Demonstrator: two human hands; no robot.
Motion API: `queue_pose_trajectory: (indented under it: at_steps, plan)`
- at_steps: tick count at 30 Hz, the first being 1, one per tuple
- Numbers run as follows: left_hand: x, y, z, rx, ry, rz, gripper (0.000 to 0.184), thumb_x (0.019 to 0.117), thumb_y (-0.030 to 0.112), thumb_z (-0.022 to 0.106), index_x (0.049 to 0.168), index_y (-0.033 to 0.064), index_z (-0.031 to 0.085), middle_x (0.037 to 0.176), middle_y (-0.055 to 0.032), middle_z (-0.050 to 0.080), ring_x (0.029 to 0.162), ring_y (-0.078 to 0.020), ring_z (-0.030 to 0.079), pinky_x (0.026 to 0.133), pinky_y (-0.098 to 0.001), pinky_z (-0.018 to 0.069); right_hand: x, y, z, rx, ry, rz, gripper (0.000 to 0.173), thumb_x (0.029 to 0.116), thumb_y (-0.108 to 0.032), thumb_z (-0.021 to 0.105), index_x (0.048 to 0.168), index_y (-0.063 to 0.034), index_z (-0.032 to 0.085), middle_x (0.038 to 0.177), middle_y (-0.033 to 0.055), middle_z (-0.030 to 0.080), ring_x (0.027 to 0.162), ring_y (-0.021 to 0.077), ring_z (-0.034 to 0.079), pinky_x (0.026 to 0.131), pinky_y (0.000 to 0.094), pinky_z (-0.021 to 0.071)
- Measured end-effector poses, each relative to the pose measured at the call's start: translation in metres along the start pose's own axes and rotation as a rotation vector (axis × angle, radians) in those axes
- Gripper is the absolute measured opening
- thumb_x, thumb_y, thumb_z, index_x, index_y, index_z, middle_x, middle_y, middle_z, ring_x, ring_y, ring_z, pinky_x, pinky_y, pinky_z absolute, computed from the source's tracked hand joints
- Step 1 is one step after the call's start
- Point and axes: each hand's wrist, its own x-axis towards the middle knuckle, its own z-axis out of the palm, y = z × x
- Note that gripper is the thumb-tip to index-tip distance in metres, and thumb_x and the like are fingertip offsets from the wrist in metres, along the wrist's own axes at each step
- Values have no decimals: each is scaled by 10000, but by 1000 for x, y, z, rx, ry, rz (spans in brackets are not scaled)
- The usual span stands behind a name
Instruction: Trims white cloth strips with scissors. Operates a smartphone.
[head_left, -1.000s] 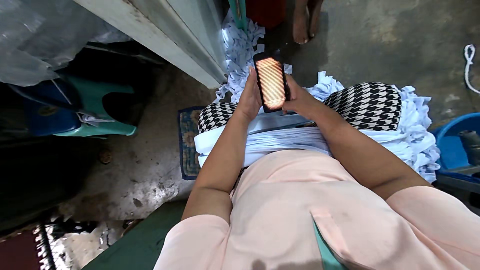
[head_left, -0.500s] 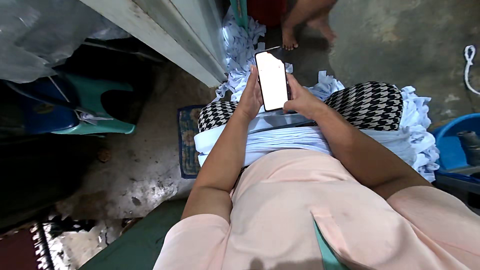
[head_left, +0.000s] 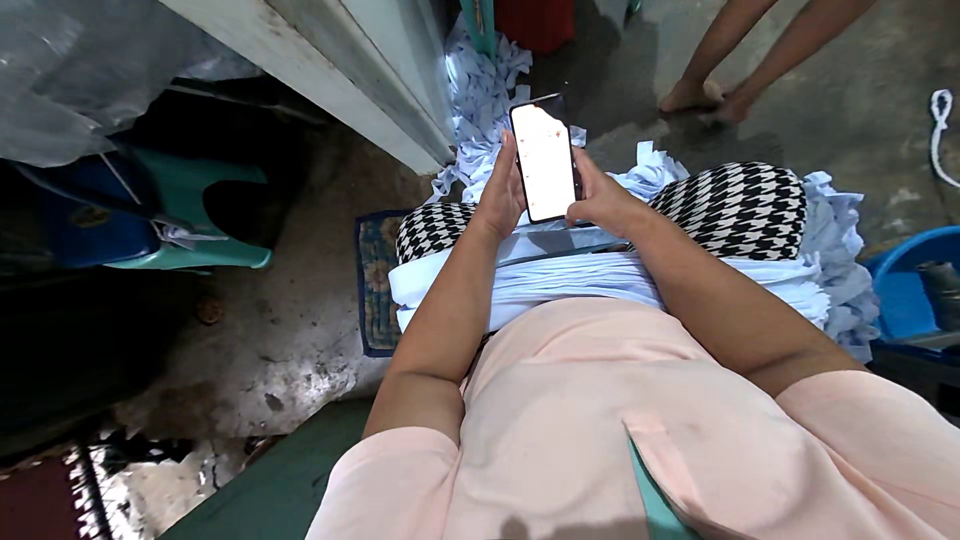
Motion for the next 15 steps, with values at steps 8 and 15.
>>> queue_pose_trajectory:
  at_steps: [8, 15]
  plan:
    - [0, 0, 0, 1, 2, -6, 821, 1007, 682, 53, 1615, 138, 146, 1489, -109, 515, 1275, -216, 589, 1047, -435, 515, 1, 2, -1, -4, -9, -15, 1080, 681, 114, 623, 1604, -168, 139, 1367, 155, 577, 1039, 262, 680, 675, 407, 602]
    - [0, 0, 0, -6, -2, -1, 816, 1012, 675, 41, 1612, 134, 157, 1483, -107, 520, 1273, -213, 590, 1049, -436, 514, 1, 3, -1, 4, -9, -16, 1075, 683, 102, 633, 1602, -167, 144, 1372, 150, 571, 1053, 262, 675, 682, 406, 601]
